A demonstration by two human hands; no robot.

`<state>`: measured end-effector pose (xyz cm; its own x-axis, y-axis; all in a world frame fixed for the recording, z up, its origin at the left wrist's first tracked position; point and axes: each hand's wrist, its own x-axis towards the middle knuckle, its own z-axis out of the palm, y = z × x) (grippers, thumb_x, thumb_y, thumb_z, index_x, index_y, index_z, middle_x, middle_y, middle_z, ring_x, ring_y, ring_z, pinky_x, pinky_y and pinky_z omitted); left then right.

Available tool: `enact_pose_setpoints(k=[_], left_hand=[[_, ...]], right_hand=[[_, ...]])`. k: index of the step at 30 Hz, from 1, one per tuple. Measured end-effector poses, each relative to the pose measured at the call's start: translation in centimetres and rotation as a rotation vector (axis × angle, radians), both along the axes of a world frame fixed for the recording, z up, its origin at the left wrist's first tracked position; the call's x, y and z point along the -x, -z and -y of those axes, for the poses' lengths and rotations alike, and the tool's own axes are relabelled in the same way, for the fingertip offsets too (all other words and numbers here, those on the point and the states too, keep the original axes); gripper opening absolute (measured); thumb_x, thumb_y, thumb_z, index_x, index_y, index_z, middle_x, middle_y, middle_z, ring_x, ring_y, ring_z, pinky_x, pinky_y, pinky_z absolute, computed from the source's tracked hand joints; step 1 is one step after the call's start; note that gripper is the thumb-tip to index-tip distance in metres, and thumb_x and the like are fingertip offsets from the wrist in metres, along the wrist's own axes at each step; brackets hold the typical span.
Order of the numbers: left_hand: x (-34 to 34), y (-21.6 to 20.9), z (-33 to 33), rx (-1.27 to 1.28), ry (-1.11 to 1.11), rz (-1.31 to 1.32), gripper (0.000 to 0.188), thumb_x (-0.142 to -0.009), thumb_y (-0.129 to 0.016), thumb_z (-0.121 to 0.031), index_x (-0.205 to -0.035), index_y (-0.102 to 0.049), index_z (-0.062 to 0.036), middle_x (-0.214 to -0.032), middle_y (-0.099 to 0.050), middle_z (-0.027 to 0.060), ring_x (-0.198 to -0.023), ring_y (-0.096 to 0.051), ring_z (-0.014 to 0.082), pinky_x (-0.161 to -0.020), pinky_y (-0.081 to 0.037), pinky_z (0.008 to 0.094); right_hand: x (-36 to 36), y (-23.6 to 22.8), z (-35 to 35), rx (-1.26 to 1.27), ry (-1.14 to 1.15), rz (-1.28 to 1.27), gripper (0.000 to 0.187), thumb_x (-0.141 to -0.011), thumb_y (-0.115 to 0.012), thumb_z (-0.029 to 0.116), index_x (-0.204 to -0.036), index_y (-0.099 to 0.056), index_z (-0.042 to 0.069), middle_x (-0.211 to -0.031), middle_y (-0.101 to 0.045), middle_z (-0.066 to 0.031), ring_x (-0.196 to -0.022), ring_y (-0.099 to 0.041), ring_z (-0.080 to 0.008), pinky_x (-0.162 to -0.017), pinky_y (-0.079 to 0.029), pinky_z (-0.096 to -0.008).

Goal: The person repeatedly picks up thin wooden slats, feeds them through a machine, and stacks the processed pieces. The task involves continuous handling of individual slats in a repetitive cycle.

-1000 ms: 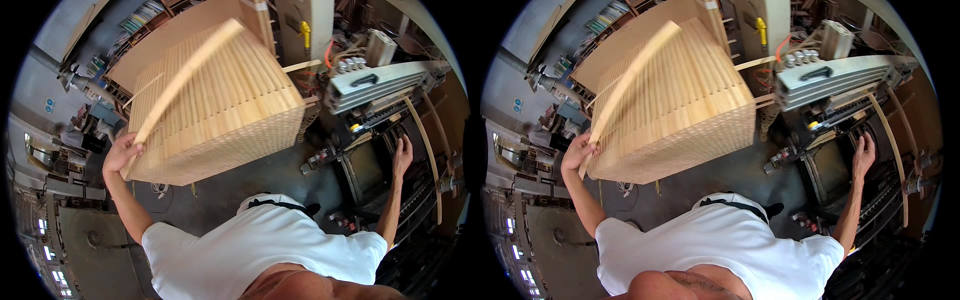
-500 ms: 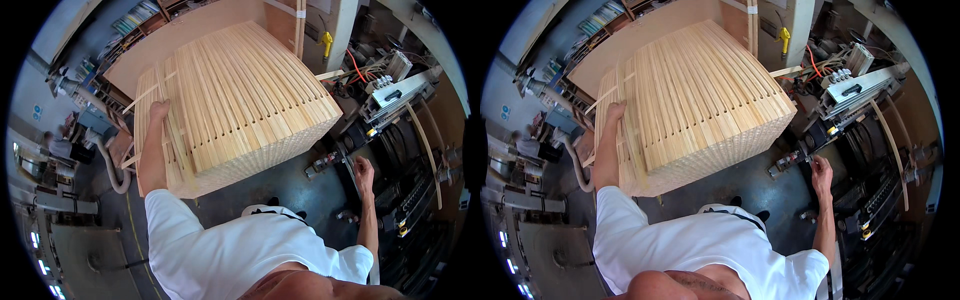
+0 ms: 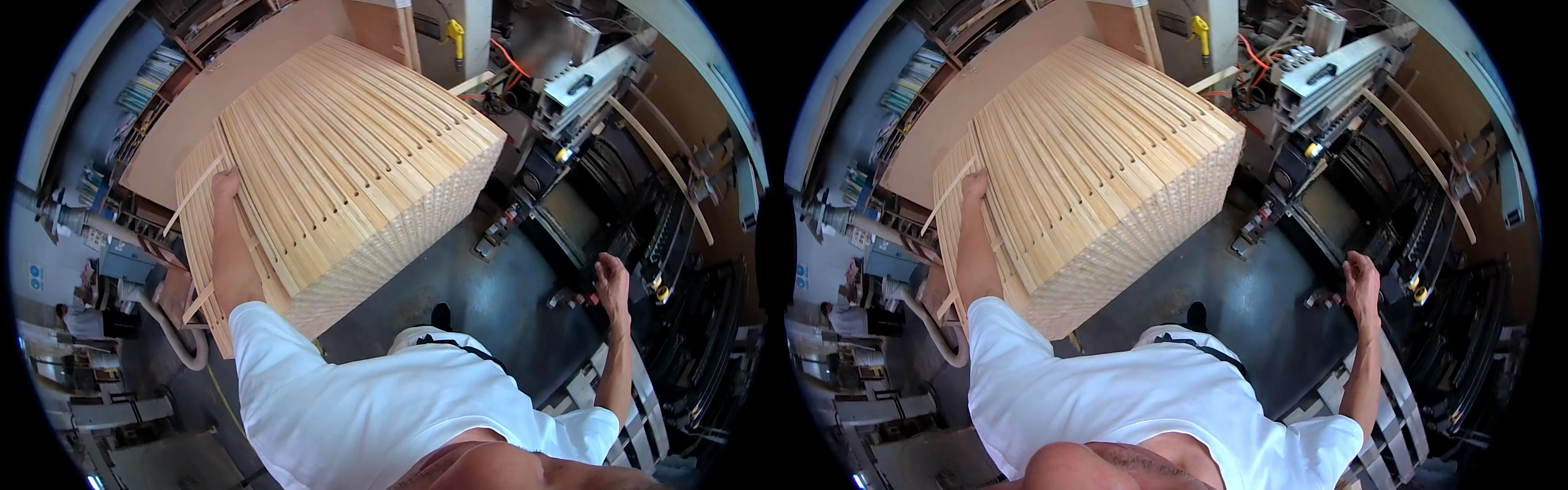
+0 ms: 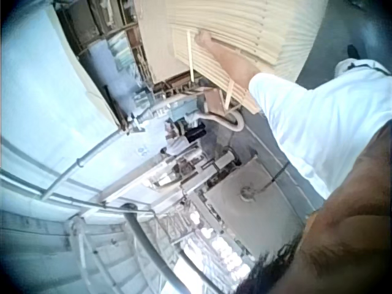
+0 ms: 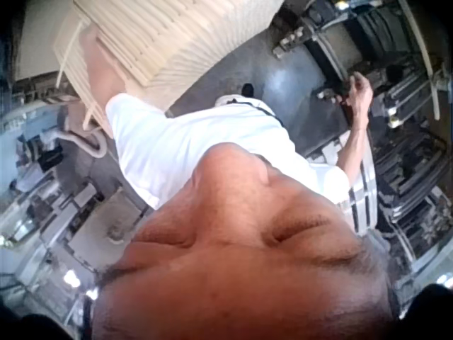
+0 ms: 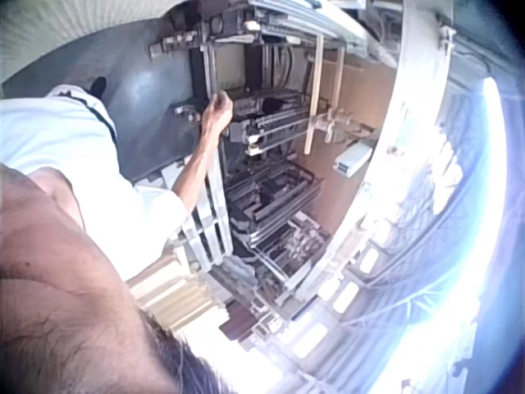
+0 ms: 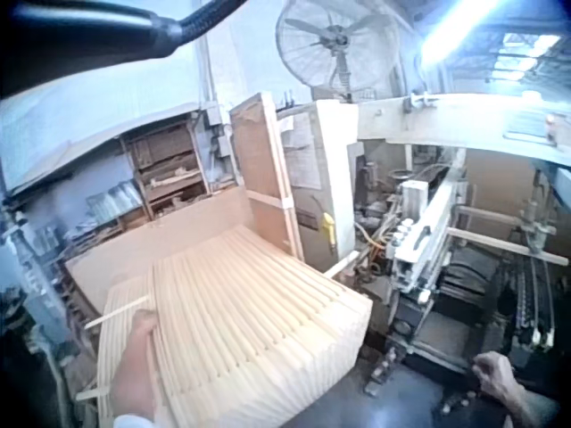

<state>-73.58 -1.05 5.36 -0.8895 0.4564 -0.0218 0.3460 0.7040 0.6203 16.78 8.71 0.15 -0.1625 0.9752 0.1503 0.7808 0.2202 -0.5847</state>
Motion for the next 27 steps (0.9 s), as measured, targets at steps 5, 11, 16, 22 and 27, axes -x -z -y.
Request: enact_pose_setpoints(k=[5, 11, 16, 22, 27], left_hand=[[-0.3, 0.6, 3.0, -0.183, 0.142, -0.015, 0.059, -0.094, -0.06, -0.028, -0.141, -0.051, 0.005, -0.137, -0.058, 0.0221, -0.125, -0.057, 0.0316, -0.103, -0.045, 0.035], [-9.9, -2.6, -1.5, -0.084, 0.09, -0.444, 0.059, -0.092, -0.064, -0.035, -0.139, -0.054, -0.0011, -0.137, -0.058, 0.0234, -0.13, -0.053, 0.037, -0.109, -0.043, 0.0433], [-38.6, -11.0, -2.9, -0.61, 0.854, -0.462, 0.038, -0.102, -0.057, -0.016, -0.134, -0.056, 0.0043, -0.132, -0.063, 0.0194, -0.121, -0.06, 0.0275, -0.106, -0.045, 0.037], [-62.3, -1.7, 4.0, -0.618, 1.714, 0.203, 0.028, -0.098, -0.057, -0.004, -0.125, -0.062, 0.0005, -0.122, -0.063, 0.0098, -0.11, -0.061, 0.0201, -0.099, -0.047, 0.0325], [-74.8, 8.6, 9.6, -0.234, 2.012, 0.785, 0.028, -0.097, -0.062, -0.004, -0.125, -0.062, 0.0008, -0.113, -0.066, 0.0065, -0.102, -0.061, 0.0137, -0.091, -0.05, 0.028]], right_hand=[[-2.4, -1.7, 3.7, 0.038, -0.003, -0.025, 0.021, -0.093, -0.064, 0.005, -0.112, -0.066, -0.001, -0.097, -0.066, -0.0122, -0.086, -0.066, -0.0222, -0.08, -0.053, -0.0321], [-6.0, -6.2, 10.1, -0.159, -0.088, 0.185, 0.025, -0.09, -0.063, 0.005, -0.115, -0.064, 0.003, -0.099, -0.061, -0.0161, -0.095, -0.063, -0.0353, -0.082, -0.05, -0.0398], [-10.7, -14.4, 18.7, -0.308, 0.141, 0.448, 0.031, -0.091, -0.066, 0.014, -0.121, -0.063, 0.011, -0.105, -0.064, -0.014, -0.098, -0.065, -0.0356, -0.081, -0.054, -0.0453], [-16.2, -20.0, 34.5, -0.31, 0.583, 0.633, 0.03, -0.094, -0.065, 0.02, -0.123, -0.062, 0.013, -0.108, -0.064, -0.0089, -0.101, -0.064, -0.0324, -0.085, -0.053, -0.0416], [-21.8, -19.5, 58.2, -0.128, 1.278, 0.889, 0.034, -0.094, -0.061, 0.021, -0.124, -0.063, 0.007, -0.117, -0.066, -0.015, -0.107, -0.063, -0.034, -0.093, -0.051, -0.0438]])
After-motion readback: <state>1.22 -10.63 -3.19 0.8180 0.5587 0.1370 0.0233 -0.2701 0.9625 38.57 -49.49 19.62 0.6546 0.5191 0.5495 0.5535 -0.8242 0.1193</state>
